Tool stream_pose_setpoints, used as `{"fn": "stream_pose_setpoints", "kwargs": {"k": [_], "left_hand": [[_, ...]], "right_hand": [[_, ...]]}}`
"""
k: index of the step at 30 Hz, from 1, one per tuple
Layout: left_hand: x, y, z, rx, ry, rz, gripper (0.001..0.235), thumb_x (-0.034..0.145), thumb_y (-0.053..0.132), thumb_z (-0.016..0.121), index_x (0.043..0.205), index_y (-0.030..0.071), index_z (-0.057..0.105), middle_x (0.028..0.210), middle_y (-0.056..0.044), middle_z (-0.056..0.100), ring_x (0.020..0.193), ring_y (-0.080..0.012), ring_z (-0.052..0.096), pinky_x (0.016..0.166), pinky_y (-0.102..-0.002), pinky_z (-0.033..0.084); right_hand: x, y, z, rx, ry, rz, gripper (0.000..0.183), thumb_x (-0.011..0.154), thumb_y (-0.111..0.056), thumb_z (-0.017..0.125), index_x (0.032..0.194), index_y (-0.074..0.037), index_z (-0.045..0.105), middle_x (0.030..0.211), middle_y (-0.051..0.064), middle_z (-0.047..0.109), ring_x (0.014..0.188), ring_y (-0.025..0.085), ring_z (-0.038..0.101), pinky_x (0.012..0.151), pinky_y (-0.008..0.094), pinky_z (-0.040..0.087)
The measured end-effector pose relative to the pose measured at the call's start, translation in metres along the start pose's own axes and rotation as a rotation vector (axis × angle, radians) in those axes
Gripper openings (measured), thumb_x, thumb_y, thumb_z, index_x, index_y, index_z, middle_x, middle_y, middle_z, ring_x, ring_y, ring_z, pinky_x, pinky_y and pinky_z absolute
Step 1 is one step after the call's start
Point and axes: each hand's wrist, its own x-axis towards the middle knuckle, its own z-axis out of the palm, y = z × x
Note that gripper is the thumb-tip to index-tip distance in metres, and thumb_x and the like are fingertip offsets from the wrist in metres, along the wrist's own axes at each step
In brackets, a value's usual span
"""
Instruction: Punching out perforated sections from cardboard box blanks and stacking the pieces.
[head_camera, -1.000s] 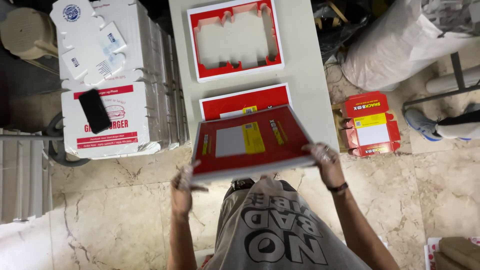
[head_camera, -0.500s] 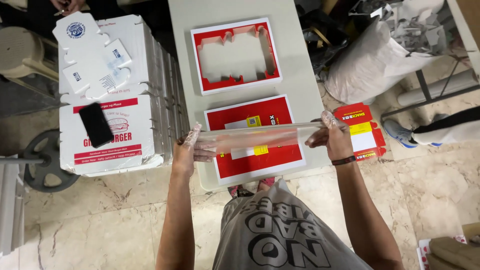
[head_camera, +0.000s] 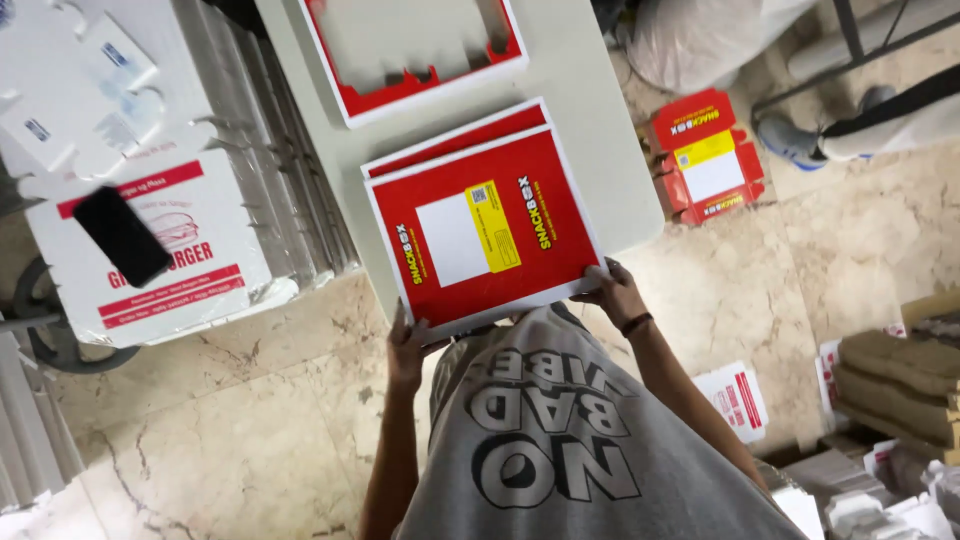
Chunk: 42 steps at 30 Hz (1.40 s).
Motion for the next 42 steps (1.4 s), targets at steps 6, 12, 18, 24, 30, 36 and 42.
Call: {"fn": "stream_pose_setpoints", "kwargs": {"k": [6,12,18,24,30,36,42], "left_hand": [[0.014,-0.023,-0.006,0.407,0.062,-0.066,0.075,0.104,0.016,0.057,0.164,0.025,0.014,0.123,-0.041,0.058,0.081,-0.0485,0.073,0.071,-0.053,0.066],[0.062,-0.006,0.110,1.492,0.032,0.597,0.107,0.079,0.055,0.083,0.163,0.018,0.030,0.165,-0.025,0.028,0.150,-0.0460,0.031,0.120,-0.066,0.015],[0.085,-0.019,0.232,1.943,-0.543,0.323,0.121,0.076,0.070,0.080,0.166,0.019,0.016,0.169,-0.024,-0.012,0.149,-0.0623,-0.007,0.100,-0.092,0.013],[0.062,-0.042,0.263,2.044,-0.390,0.198,0.121,0.086,0.031,0.085,0.165,0.016,-0.005,0.166,-0.028,-0.021,0.141,-0.0697,-0.018,0.090,-0.096,0.014],[0.065,-0.029,0.267,2.068,-0.435,0.078,0.113,0.095,0.035,0.074,0.164,0.017,-0.013,0.165,-0.024,-0.028,0.140,-0.0688,-0.023,0.089,-0.098,0.008],[0.084,-0.018,0.250,2.229,-0.684,0.419,0.090,0.098,0.041,0.067,0.165,0.021,0.012,0.171,-0.017,-0.009,0.152,-0.0564,-0.002,0.104,-0.087,0.021],[0.080,-0.030,0.235,1.596,-0.559,0.511,0.094,0.099,0.043,0.062,0.168,0.017,0.004,0.174,-0.014,0.004,0.159,-0.0331,0.005,0.124,-0.057,0.010]], "right_hand": [[0.027,0.041,-0.035,0.109,0.018,0.180,0.035,0.095,-0.012,0.069,0.126,-0.003,0.059,0.105,0.023,0.066,0.085,0.044,0.071,0.077,0.061,0.064],[0.023,0.081,-0.011,0.458,-0.057,0.333,0.051,0.086,-0.043,0.077,0.124,-0.011,0.067,0.111,0.020,0.070,0.096,0.046,0.069,0.085,0.061,0.060],[0.022,0.114,-0.018,0.372,0.076,0.261,0.077,0.093,-0.030,0.081,0.155,-0.009,0.040,0.132,0.035,0.056,0.118,0.063,0.056,0.089,0.081,0.045],[0.044,0.160,-0.063,0.340,0.108,0.174,0.052,0.090,-0.028,0.082,0.135,-0.011,0.061,0.111,0.022,0.071,0.093,0.043,0.072,0.072,0.063,0.063],[-0.028,0.013,-0.006,-0.404,0.057,-0.080,0.057,0.096,-0.036,0.073,0.137,0.002,0.062,0.132,0.034,0.061,0.129,0.049,0.055,0.108,0.060,0.046],[0.056,0.004,-0.054,-0.238,-0.021,0.262,0.062,0.081,-0.048,0.085,0.120,-0.001,0.073,0.097,0.024,0.074,0.082,0.040,0.073,0.069,0.054,0.063],[0.093,0.015,-0.028,-1.347,-0.010,-0.261,0.061,0.087,-0.066,0.066,0.059,-0.012,0.067,0.057,0.009,0.066,0.068,0.035,0.071,0.062,0.041,0.057]]}}
